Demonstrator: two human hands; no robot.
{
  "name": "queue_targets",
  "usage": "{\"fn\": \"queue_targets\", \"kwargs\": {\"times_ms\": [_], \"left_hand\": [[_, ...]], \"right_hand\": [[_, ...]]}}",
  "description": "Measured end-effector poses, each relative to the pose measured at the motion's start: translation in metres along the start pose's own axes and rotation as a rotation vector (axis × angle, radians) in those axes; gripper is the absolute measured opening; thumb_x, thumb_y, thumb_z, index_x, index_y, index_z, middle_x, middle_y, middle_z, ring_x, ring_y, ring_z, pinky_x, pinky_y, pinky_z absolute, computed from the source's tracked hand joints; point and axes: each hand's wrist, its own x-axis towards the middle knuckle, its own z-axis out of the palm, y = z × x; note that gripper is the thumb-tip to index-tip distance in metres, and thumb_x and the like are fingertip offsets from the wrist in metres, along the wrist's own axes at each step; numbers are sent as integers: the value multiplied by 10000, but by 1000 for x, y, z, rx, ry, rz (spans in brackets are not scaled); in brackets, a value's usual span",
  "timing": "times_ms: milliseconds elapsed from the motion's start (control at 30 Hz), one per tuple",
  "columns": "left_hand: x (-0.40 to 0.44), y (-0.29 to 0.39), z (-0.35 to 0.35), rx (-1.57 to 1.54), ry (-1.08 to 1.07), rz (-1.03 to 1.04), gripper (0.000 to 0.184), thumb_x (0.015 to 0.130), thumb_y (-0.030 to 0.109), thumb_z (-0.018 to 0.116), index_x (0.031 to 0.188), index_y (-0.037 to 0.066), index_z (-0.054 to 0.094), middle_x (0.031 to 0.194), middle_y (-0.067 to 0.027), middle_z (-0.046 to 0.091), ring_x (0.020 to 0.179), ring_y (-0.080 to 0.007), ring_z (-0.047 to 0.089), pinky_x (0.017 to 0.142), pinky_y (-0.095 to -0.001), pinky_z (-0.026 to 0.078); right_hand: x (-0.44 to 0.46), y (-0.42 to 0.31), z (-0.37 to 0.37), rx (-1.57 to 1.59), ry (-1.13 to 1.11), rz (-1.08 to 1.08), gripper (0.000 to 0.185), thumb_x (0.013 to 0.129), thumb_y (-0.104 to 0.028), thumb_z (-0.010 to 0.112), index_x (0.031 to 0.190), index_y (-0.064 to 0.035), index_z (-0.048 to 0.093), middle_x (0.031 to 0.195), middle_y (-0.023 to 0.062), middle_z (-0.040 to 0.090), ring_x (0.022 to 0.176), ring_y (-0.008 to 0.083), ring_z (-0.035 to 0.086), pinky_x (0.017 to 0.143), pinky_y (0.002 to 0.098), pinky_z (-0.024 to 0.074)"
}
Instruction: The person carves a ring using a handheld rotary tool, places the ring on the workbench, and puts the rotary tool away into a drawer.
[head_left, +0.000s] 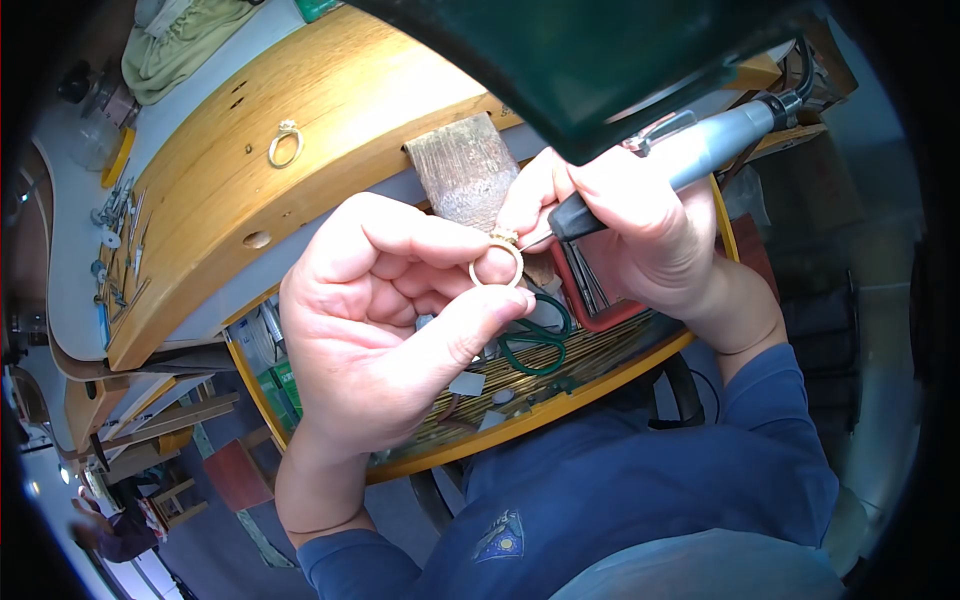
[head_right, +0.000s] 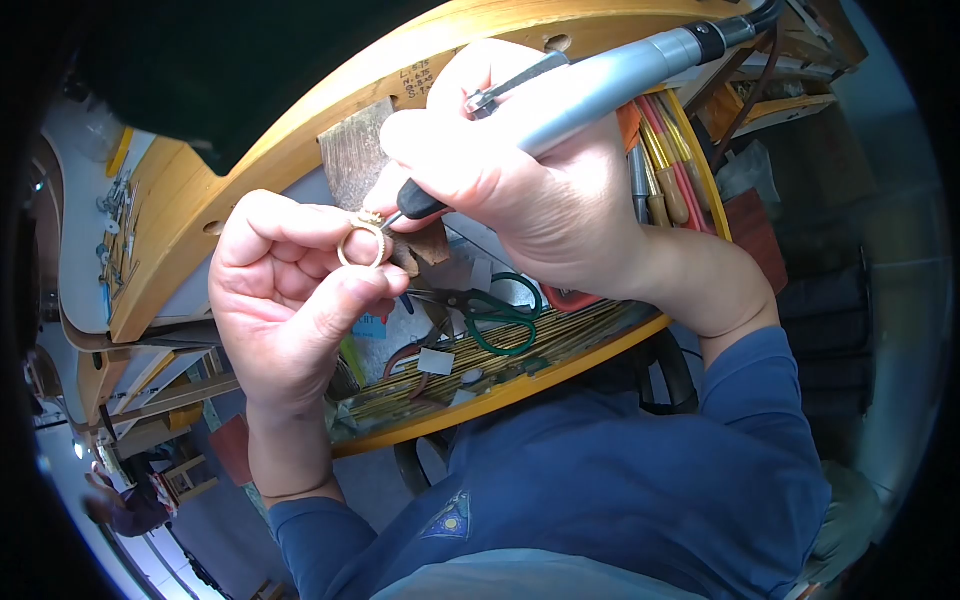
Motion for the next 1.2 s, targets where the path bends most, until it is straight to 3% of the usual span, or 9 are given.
{"fn": "queue_targets", "kwargs": {"times_ms": [1200], "left_hand": [[0,2,-1,26,-17,-2,218,822,-114,643,974,-13,525,893,-133,657,769,-185,704,663,-257,602]], "right_hand": [[1,-3,4,-71,21,-7,357,968,-241,495,913,78,645,877,143,669,811,155,620,758,287,498]]}}
